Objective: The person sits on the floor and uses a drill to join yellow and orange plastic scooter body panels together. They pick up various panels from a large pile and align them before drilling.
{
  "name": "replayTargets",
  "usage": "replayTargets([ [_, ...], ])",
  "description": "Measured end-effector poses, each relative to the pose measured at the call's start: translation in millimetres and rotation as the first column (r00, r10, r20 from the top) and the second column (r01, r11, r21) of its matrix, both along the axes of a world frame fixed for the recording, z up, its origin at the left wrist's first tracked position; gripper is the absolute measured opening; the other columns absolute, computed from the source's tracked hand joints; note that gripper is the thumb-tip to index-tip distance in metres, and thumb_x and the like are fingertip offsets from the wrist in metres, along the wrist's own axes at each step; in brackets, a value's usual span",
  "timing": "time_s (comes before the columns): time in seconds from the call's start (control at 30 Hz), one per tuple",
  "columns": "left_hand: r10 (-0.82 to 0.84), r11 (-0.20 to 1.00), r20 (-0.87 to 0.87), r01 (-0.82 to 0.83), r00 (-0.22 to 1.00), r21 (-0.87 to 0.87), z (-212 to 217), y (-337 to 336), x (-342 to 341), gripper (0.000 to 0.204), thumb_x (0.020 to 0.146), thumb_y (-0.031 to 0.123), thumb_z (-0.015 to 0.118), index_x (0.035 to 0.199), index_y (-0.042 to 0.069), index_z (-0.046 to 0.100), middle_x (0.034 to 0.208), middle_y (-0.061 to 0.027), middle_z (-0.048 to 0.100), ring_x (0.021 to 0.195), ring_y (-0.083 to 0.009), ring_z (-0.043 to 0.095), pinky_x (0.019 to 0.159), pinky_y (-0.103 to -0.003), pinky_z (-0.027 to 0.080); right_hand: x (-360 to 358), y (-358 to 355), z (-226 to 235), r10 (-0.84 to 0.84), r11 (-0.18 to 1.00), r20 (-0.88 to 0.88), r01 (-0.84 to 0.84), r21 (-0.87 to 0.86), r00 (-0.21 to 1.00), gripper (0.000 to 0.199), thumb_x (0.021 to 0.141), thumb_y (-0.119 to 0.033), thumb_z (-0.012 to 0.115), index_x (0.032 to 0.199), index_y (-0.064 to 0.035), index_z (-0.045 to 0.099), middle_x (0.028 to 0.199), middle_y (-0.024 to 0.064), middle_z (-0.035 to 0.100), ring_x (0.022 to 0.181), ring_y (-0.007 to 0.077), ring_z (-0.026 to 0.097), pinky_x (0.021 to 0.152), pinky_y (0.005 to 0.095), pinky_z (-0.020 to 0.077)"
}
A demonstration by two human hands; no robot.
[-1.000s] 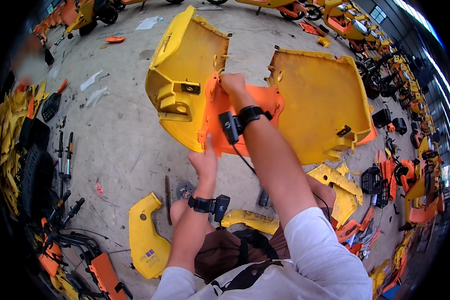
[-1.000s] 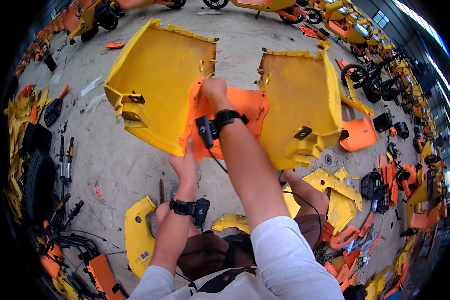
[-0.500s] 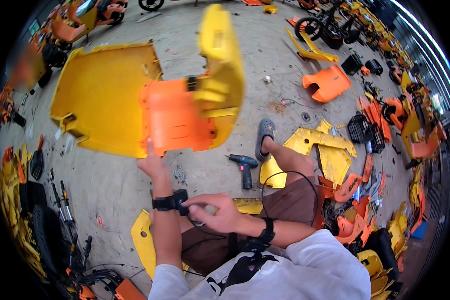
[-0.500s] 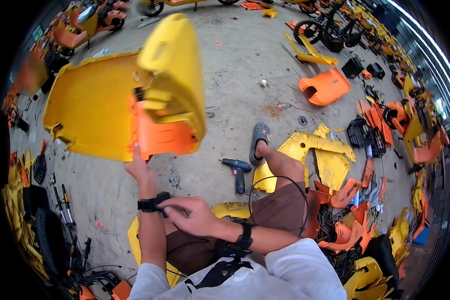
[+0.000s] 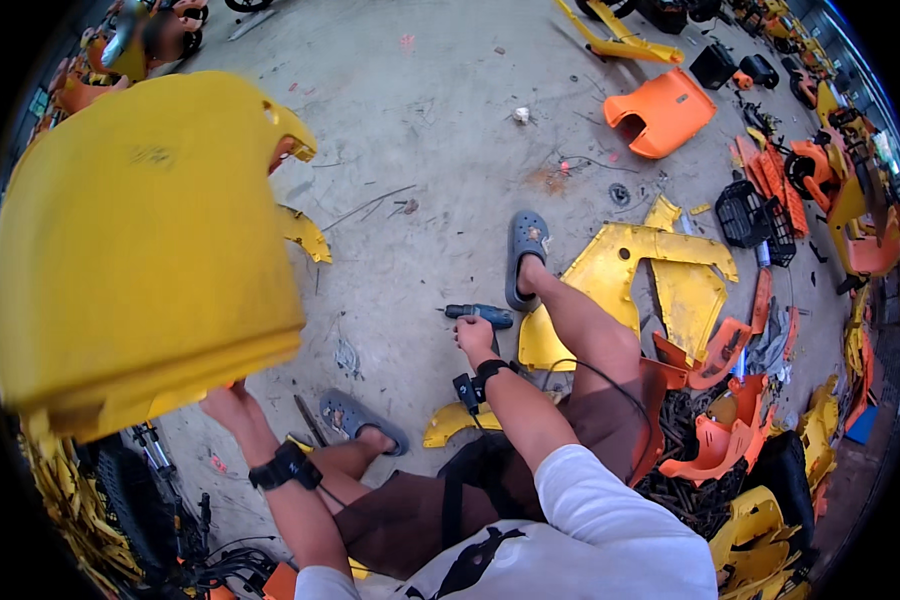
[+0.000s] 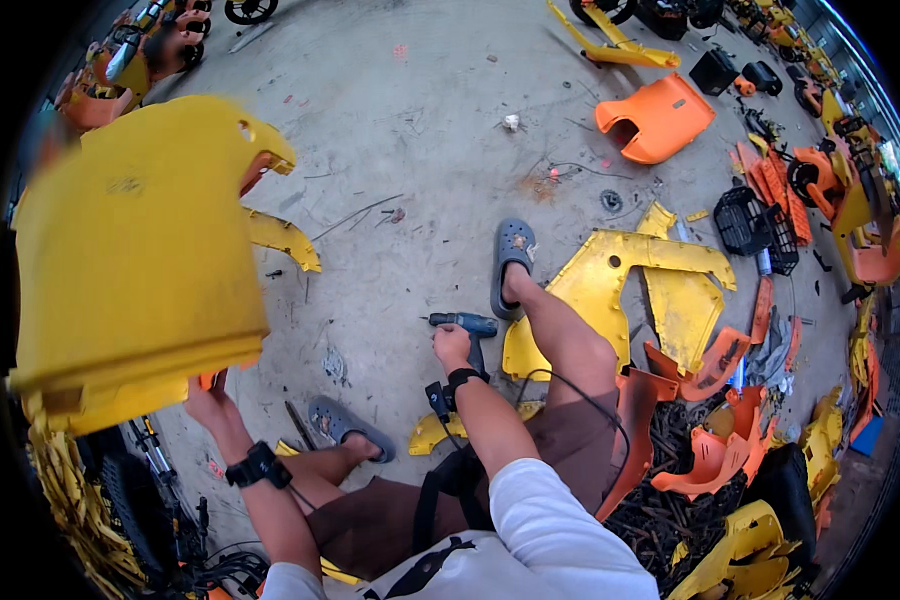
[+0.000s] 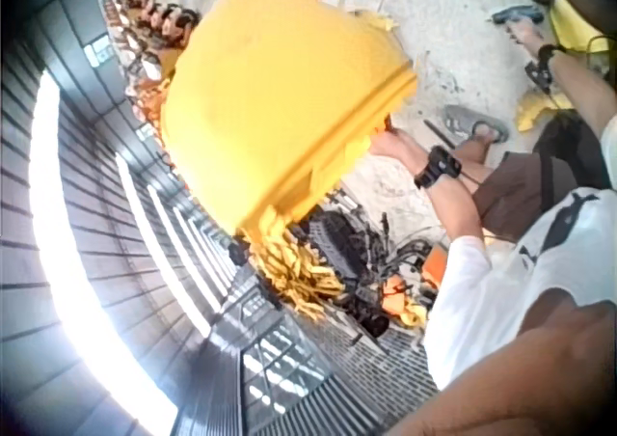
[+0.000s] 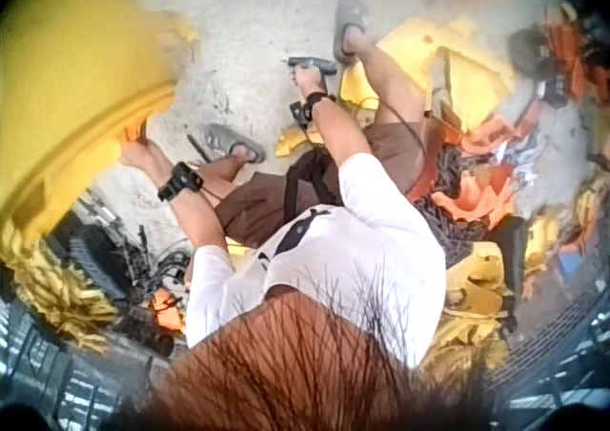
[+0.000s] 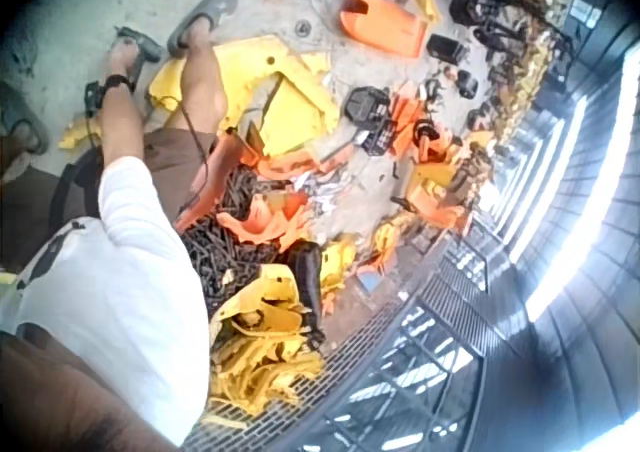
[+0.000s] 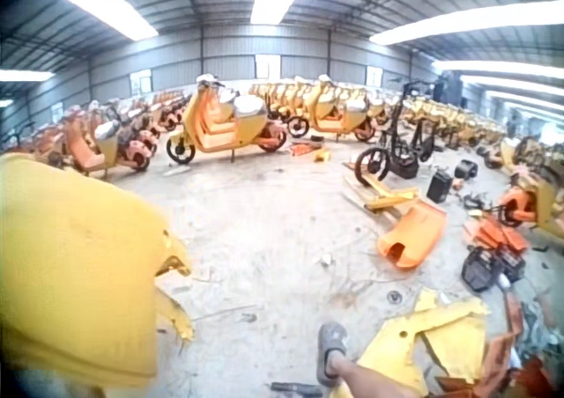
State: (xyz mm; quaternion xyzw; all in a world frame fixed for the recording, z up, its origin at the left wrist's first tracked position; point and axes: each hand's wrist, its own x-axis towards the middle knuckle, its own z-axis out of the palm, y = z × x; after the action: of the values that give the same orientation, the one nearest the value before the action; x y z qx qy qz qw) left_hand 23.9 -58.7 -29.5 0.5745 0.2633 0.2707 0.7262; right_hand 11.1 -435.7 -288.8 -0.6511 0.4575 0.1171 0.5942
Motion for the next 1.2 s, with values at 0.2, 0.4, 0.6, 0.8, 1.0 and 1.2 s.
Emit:
replayTargets([
  [0.2, 0.105, 0.994, -0.020, -0.105, 0.994, 0.017, -2.7, -7.5, 6.3, 0.043, 0.093, 0.021, 0.059, 0.129, 0.001, 0.050, 0.120, -0.0149, 0.059, 0.097, -0.0262, 0.064, 0.078, -0.040, 0.057, 41.1, -15.6, -56.1, 0.212, 0.861, -0.041, -0.206, -0.465, 0.977, 0.019, 0.082, -0.022, 0.063, 0.093, -0.0079, 0.069, 0.089, 0.0143, 0.070, 0.089, 0.0335, 0.065, 0.078, 0.0429, 0.0519],
  [0.4, 0.219, 0.975, -0.045, -0.216, 0.975, 0.057, 15.2, -34.1, 13.2, 0.043, 0.094, 0.023, 0.057, 0.130, 0.002, 0.049, 0.121, -0.0145, 0.059, 0.098, -0.0259, 0.063, 0.080, -0.040, 0.056, 87.4, -43.7, -95.1, 0.250, 0.794, -0.095, -0.260, -0.550, 0.964, 0.020, 0.083, -0.022, 0.063, 0.096, -0.0076, 0.066, 0.094, 0.0145, 0.069, 0.092, 0.0340, 0.064, 0.080, 0.0436, 0.0509],
  [0.6, 0.295, 0.953, -0.055, -0.290, 0.954, 0.087, 22.7, -46.7, 16.8, 0.043, 0.095, 0.025, 0.055, 0.131, 0.002, 0.048, 0.121, -0.0142, 0.058, 0.099, -0.0256, 0.061, 0.081, -0.039, 0.054, 126.5, -43.8, -101.2, 0.181, 0.807, -0.225, -0.275, -0.523, 0.957, 0.021, 0.081, -0.023, 0.068, 0.092, -0.0058, 0.067, 0.095, 0.0158, 0.068, 0.093, 0.0342, 0.064, 0.081, 0.0440, 0.0505],
  [0.8, 0.309, 0.950, -0.052, -0.304, 0.950, 0.075, 28.5, -50.1, 12.7, 0.043, 0.095, 0.026, 0.054, 0.132, 0.003, 0.048, 0.122, -0.0139, 0.058, 0.100, -0.0254, 0.060, 0.083, -0.039, 0.053, 123.1, -56.6, -105.8, 0.322, 0.767, -0.237, -0.399, -0.503, 0.917, 0.024, 0.076, -0.024, 0.070, 0.088, -0.0040, 0.070, 0.092, 0.0179, 0.069, 0.092, 0.0340, 0.065, 0.082, 0.0422, 0.0510],
  [1.0, 0.282, 0.959, -0.039, -0.282, 0.959, 0.015, 36.7, -50.4, 0.2, 0.044, 0.096, 0.028, 0.052, 0.132, 0.004, 0.047, 0.122, -0.0136, 0.057, 0.101, -0.0251, 0.059, 0.084, -0.038, 0.051, 107.9, -51.8, -91.8, 0.250, 0.903, -0.090, -0.266, -0.337, 0.964, 0.032, 0.072, -0.028, 0.069, 0.091, -0.0022, 0.072, 0.090, 0.0195, 0.070, 0.087, 0.0328, 0.067, 0.083, 0.0400, 0.0520],
  [1.2, 0.030, 0.996, 0.051, -0.026, 0.998, -0.083, 1.3, 16.0, -21.0, 0.040, 0.095, 0.024, 0.053, 0.130, 0.004, 0.050, 0.122, -0.0121, 0.058, 0.113, -0.0259, 0.055, 0.096, -0.046, 0.047, 114.7, -11.2, -13.9, 0.086, 0.954, 0.262, -0.155, 0.255, 0.961, 0.023, 0.086, -0.016, 0.063, 0.082, 0.0069, 0.066, 0.068, 0.0134, 0.066, 0.056, 0.0194, 0.064, 0.053, 0.0323, 0.0537],
])
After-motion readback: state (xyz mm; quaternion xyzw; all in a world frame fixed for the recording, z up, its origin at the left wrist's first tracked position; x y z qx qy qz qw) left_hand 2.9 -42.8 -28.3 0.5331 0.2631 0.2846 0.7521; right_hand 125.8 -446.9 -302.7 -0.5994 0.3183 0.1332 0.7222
